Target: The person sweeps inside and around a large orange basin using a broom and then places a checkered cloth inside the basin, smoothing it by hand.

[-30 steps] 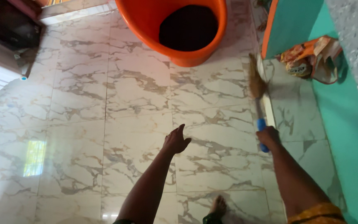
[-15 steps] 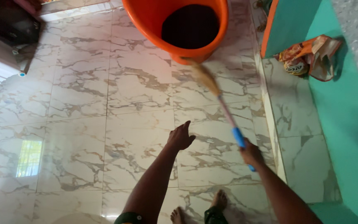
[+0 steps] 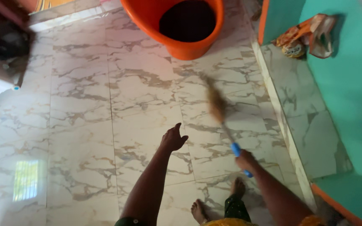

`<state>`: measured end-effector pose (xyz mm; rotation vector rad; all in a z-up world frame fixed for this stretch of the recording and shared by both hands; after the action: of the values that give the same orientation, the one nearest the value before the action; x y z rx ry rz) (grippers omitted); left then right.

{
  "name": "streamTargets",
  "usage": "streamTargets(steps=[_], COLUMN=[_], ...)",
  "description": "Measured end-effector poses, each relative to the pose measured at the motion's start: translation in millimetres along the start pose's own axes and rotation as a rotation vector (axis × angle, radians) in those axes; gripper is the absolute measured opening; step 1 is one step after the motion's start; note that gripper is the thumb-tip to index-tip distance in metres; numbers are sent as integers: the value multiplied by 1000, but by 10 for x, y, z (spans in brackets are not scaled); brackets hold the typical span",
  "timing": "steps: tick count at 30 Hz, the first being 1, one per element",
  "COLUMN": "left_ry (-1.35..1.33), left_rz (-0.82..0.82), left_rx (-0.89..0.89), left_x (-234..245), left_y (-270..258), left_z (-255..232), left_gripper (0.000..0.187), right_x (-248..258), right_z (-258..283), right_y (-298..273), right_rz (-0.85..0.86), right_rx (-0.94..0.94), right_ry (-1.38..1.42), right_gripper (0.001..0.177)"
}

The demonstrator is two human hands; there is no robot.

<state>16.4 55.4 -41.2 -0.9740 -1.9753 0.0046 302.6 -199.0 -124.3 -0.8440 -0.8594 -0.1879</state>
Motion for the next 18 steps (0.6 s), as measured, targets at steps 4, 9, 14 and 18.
streamTargets(steps=[4, 9, 14, 18], left_ry=[7, 15, 39, 47], left_rz=[-23, 49, 71, 56], left_rx=[-74, -93, -149, -176], left_x=[186, 222, 26, -165], left_y=[-92, -247, -308, -272], left_z=[-98, -217, -83, 97], left_gripper=[81, 80, 79, 79], right_x=[-181, -51, 76, 79], right_z=[413, 137, -587, -809], right_y=[-187, -572, -1056, -1202], right_rz=[24, -232, -307, -228], right_rx=[17, 55, -293, -345], right_ry=[15, -8, 403, 613], right_gripper=[33, 34, 29, 33])
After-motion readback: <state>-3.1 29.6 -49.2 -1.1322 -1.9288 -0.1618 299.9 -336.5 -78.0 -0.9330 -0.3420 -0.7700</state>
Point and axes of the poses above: each hand's wrist, its own y-axis towards the middle knuckle, its own x-axis out of the back of the hand, z = x × y, the point moved 5 cm from there along y, towards the middle knuckle, and after that the axes turned 4 degrees about z, right-handed, at the moved point
